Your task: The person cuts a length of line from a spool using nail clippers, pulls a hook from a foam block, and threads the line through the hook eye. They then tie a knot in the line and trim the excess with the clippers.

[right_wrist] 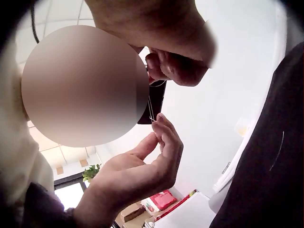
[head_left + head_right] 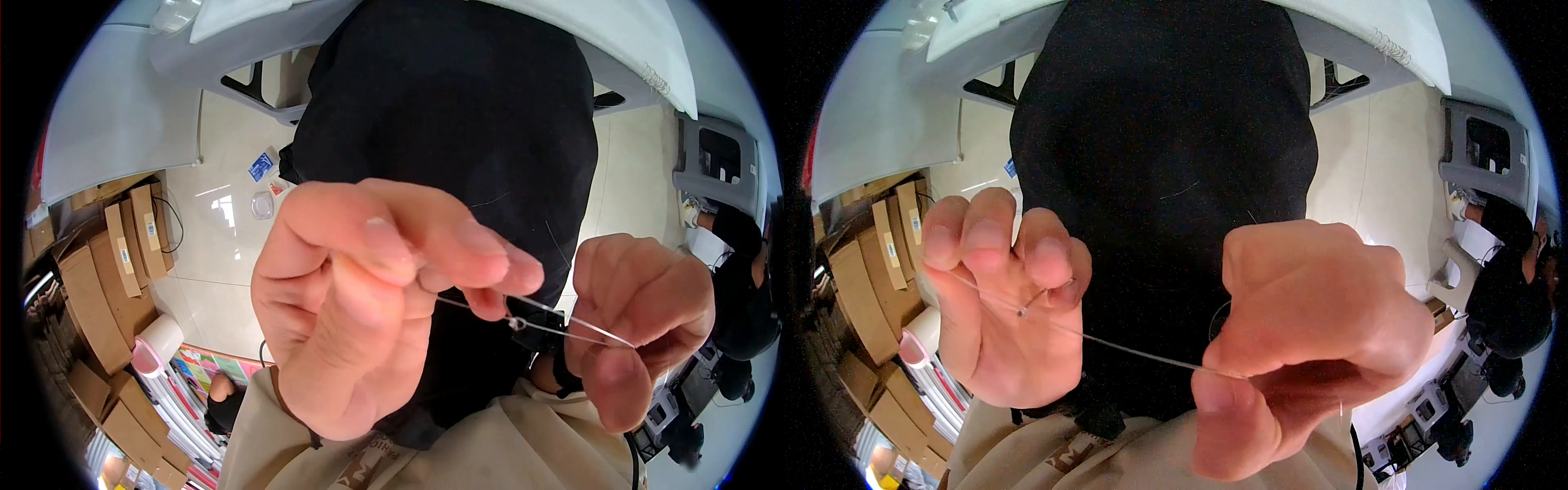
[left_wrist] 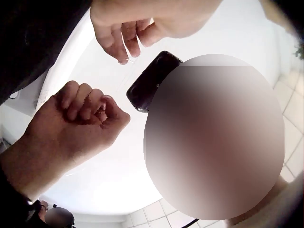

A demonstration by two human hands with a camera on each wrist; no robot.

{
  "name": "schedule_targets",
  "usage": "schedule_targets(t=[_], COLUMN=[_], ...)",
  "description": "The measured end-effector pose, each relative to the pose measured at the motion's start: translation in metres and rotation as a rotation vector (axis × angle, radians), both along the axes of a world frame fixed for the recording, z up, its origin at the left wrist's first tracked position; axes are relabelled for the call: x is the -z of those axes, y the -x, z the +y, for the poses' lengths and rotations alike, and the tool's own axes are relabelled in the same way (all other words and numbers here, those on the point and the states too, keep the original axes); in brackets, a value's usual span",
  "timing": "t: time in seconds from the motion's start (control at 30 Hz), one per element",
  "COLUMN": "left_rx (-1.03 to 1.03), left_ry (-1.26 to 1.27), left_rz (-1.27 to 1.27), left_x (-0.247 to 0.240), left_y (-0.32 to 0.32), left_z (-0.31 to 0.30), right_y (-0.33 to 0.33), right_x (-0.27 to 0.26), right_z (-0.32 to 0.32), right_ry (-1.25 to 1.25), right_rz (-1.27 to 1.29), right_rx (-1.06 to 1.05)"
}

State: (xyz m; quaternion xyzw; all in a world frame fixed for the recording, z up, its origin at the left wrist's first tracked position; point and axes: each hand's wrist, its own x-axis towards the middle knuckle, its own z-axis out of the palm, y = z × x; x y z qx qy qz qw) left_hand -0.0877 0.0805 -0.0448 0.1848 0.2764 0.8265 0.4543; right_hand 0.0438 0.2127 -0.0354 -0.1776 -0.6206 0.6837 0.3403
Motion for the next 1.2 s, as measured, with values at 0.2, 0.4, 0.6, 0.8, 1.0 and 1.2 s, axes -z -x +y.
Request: schedule_targets(t=[0.2, 0.4, 0.6, 0.8, 1.0, 1.2], left_rx=[0.006, -0.01, 0.081, 0.045, 0.087, 0.172], left_ry=[-0.059, -0.067, -0.173, -0.169, -0.238, -0.268], left_rz=[0.073, 0.109, -0.046, -0.282, -0.343, -0.563], left_x=[0.008, 0.011, 0.015, 0.003, 0.008, -0.003], left_y=[0.003, 0.001, 0.001, -0.004, -0.002, -0.003], left_z=[0.004, 0.01, 0.012, 0.018, 0.015, 0.011], right_y=[-0.004, 0.012, 0.012, 0.013, 0.021, 0.025], right_x=[0.021, 0.007, 0.006, 0.007, 0.006, 0.002], right_z=[0.007, 0.015, 0.021, 0.015, 0.019, 0.021], right_ry=[0.008, 0.019, 0.148, 0.19, 0.225, 0.548], right_rz=[0.214, 0.154, 0.071, 0.01, 0.081, 0.229], right_rx=[-0.107, -0.334, -0.434, -0.413, -0.484, -0.458])
